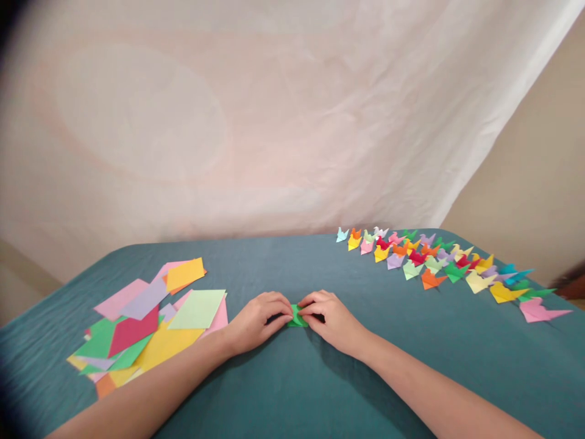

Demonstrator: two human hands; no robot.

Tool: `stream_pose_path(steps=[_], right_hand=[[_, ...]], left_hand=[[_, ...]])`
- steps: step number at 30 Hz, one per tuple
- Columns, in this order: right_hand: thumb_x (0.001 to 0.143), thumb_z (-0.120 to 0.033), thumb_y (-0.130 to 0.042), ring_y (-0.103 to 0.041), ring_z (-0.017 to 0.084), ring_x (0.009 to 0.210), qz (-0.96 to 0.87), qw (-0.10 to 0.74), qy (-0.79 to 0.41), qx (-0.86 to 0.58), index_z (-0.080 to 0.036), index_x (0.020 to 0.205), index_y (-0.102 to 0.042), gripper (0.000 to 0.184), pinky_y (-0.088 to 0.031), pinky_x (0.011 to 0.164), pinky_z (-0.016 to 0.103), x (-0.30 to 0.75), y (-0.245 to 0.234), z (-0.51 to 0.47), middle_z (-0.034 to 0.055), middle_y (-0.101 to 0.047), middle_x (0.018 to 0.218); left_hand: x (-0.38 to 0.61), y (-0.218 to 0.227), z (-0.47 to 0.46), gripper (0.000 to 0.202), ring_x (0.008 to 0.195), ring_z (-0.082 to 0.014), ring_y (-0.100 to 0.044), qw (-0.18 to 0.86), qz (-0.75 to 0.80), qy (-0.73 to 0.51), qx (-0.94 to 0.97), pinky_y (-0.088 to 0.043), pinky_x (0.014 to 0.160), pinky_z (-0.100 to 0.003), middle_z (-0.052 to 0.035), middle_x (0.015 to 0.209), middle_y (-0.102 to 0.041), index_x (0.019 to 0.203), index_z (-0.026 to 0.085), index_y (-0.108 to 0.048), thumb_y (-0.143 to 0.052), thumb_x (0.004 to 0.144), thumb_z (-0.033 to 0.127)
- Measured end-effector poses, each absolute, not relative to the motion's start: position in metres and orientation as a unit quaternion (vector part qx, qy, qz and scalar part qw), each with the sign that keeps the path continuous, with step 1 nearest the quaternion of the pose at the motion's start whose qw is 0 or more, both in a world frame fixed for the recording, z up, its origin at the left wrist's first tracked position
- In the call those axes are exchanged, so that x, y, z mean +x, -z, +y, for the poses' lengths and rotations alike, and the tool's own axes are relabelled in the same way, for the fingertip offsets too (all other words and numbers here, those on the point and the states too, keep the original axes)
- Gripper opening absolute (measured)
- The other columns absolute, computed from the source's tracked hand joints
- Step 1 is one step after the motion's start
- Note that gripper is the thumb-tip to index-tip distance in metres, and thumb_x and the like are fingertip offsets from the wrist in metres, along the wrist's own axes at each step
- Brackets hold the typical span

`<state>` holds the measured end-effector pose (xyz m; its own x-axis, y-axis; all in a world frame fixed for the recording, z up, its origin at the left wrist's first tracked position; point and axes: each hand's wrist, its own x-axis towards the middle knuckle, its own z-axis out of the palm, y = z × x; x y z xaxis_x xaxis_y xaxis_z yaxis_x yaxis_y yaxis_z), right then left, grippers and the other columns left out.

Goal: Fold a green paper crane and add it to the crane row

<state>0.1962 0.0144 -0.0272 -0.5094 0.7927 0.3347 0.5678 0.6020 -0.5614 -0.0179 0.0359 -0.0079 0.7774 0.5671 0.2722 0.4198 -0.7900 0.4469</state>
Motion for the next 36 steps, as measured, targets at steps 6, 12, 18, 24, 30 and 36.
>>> stream_pose_path(steps=[6, 12, 18, 24, 30, 36], right_hand=[[0.081, -0.017, -0.057, -0.058, 0.017, 0.090, -0.840, 0.290, -0.225, -0.399, -0.024, 0.089, -0.070, 0.017, -0.043, 0.083, 0.033, 0.197, 0.024, 0.016, 0.0025, -0.066, 0.096], [0.082, -0.016, -0.055, -0.058, 0.017, 0.093, -0.843, 0.280, -0.236, -0.395, -0.024, 0.093, -0.069, 0.019, -0.044, 0.084, 0.033, 0.198, 0.020, 0.015, 0.0029, -0.064, 0.099], [0.082, -0.016, -0.056, -0.057, 0.017, 0.094, -0.847, 0.270, -0.235, -0.392, -0.024, 0.096, -0.068, 0.020, -0.044, 0.085, 0.034, 0.198, 0.018, 0.016, 0.0035, -0.063, 0.099], [0.082, -0.015, -0.056, -0.057, 0.017, 0.094, -0.847, 0.273, -0.239, -0.388, -0.025, 0.097, -0.068, 0.022, -0.043, 0.085, 0.034, 0.199, 0.021, 0.018, 0.0030, -0.063, 0.099], [0.084, -0.017, -0.054, -0.057, 0.017, 0.093, -0.860, 0.271, -0.210, -0.379, -0.025, 0.097, -0.067, 0.020, -0.042, 0.084, 0.034, 0.201, 0.022, 0.017, 0.0035, -0.063, 0.099], [0.086, -0.017, -0.052, -0.057, 0.016, 0.093, -0.869, 0.275, -0.178, -0.370, -0.026, 0.100, -0.067, 0.023, -0.042, 0.085, 0.034, 0.201, 0.022, 0.013, 0.0034, -0.064, 0.100]], left_hand=[[-0.017, 0.006, 0.036, 0.018, 0.090, -0.0159, -0.054, 0.152, 0.257, -0.178, 0.938, -0.040, 0.083, -0.029, -0.0043, 0.094, -0.061, 0.091, 0.018, -0.058, -0.041, 0.091, 0.024], [-0.019, 0.007, 0.038, 0.021, 0.091, -0.0152, -0.055, 0.103, 0.223, -0.156, 0.957, -0.039, 0.081, -0.028, -0.0047, 0.097, -0.061, 0.095, 0.020, -0.060, -0.039, 0.092, 0.024], [-0.018, 0.007, 0.037, 0.020, 0.089, -0.0148, -0.055, 0.100, 0.237, -0.162, 0.953, -0.039, 0.079, -0.027, -0.0036, 0.095, -0.062, 0.093, 0.020, -0.060, -0.040, 0.092, 0.023], [-0.010, 0.008, 0.037, 0.013, 0.083, -0.0144, -0.055, 0.204, 0.300, -0.210, 0.908, -0.041, 0.077, -0.025, -0.0028, 0.087, -0.060, 0.085, 0.018, -0.059, -0.048, 0.088, 0.023], [-0.002, 0.013, 0.035, 0.013, 0.076, -0.0142, -0.054, 0.247, 0.363, -0.234, 0.868, -0.042, 0.070, -0.024, -0.0025, 0.079, -0.059, 0.077, 0.016, -0.060, -0.051, 0.084, 0.022], [0.001, 0.015, 0.033, 0.012, 0.079, -0.0155, -0.054, 0.237, 0.378, -0.261, 0.856, -0.042, 0.074, -0.027, -0.0033, 0.080, -0.058, 0.074, 0.016, -0.058, -0.052, 0.083, 0.020]])
